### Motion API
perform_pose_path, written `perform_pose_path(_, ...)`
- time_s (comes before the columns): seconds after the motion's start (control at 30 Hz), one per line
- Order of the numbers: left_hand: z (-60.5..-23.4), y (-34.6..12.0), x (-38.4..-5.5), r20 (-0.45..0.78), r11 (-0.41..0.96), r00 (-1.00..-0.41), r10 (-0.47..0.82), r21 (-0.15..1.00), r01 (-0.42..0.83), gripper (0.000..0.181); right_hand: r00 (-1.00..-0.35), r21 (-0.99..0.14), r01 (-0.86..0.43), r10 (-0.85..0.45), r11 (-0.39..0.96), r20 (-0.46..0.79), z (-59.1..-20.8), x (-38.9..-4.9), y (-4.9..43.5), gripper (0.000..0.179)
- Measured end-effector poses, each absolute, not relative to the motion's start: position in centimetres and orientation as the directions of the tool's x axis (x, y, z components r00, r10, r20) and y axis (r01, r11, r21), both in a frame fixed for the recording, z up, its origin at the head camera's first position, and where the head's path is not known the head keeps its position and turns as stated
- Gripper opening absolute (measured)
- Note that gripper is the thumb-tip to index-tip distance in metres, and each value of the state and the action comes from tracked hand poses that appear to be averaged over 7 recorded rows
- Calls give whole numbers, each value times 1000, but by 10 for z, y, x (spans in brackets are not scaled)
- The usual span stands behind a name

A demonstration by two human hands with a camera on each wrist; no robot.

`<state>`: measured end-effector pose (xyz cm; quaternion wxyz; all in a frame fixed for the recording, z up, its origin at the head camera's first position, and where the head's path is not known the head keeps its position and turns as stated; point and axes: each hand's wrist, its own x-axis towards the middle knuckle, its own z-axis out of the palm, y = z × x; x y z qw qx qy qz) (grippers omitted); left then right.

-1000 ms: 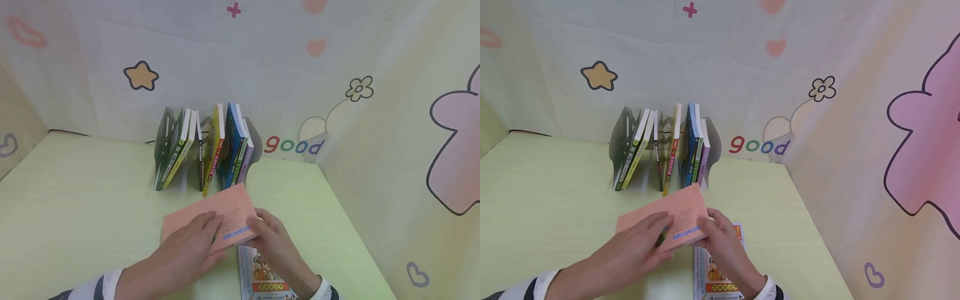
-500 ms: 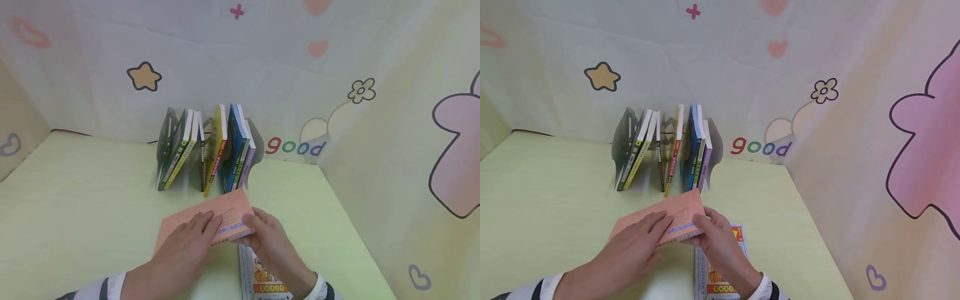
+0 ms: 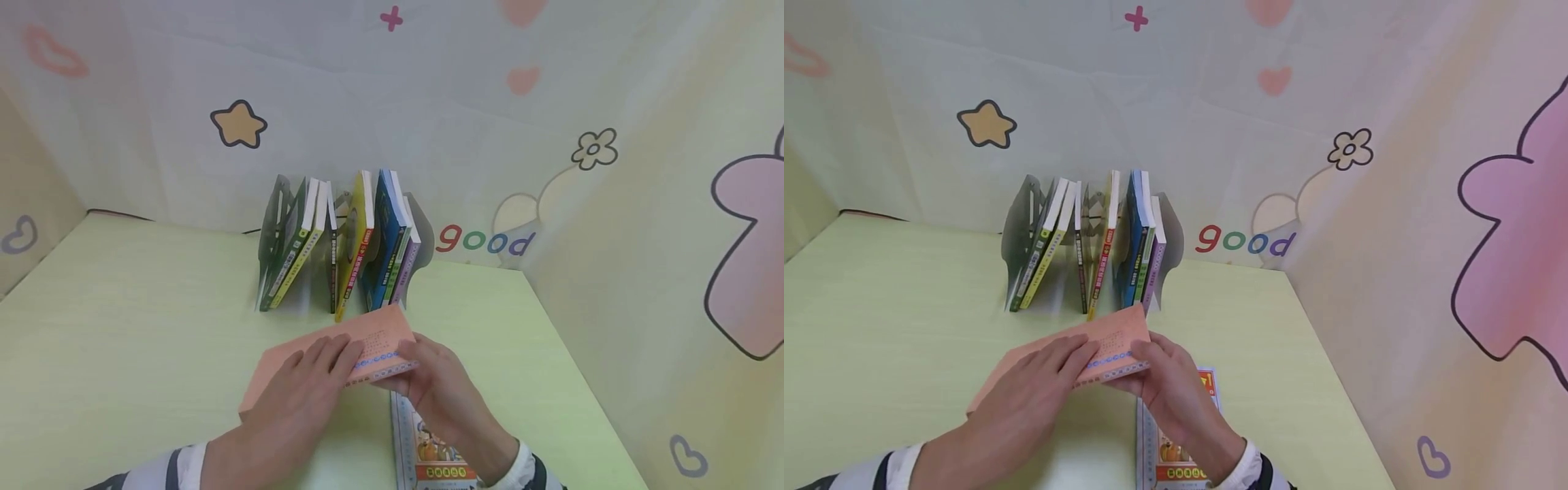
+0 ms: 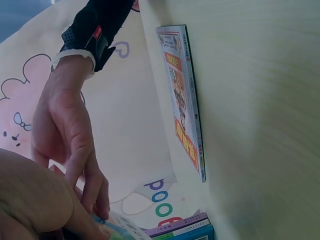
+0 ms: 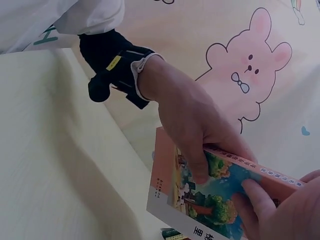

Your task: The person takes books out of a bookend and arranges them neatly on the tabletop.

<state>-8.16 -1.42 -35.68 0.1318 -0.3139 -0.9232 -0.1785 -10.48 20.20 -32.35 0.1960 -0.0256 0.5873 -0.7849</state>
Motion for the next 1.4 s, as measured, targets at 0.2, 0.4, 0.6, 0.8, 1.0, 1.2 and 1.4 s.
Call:
perform_pose_path(0.2,-353,-20,-86,471,683,-715,517,276,676,66,-906,-920,289,-386,-264,-173,-314,-103,201,56)
perform_pose_path(0.4,-338,-25,-88,438,701,-756,487,321,637,77,-893,-926,270,-427,-262,-140,-305,-103,202,62)
perform_pose_path(0.6,-326,-31,-87,391,688,-807,442,429,585,79,-895,-946,246,-424,-209,-139,-300,-106,204,63)
perform_pose_path(0.8,-312,-34,-91,283,666,-873,398,565,487,73,-899,-967,197,-424,-164,-111,-298,-108,208,61)
perform_pose_path(1.0,-304,-41,-95,156,553,-907,391,748,367,60,-922,-984,118,-382,-137,-58,-292,-114,217,57)
perform_pose_path(1.2,-304,-55,-95,85,398,-922,378,884,244,53,-967,-996,0,-252,-88,22,-285,-137,230,55)
perform_pose_path(1.4,-308,-66,-94,71,361,-929,363,909,210,54,-983,-995,-103,-153,-1,102,-284,-176,250,58)
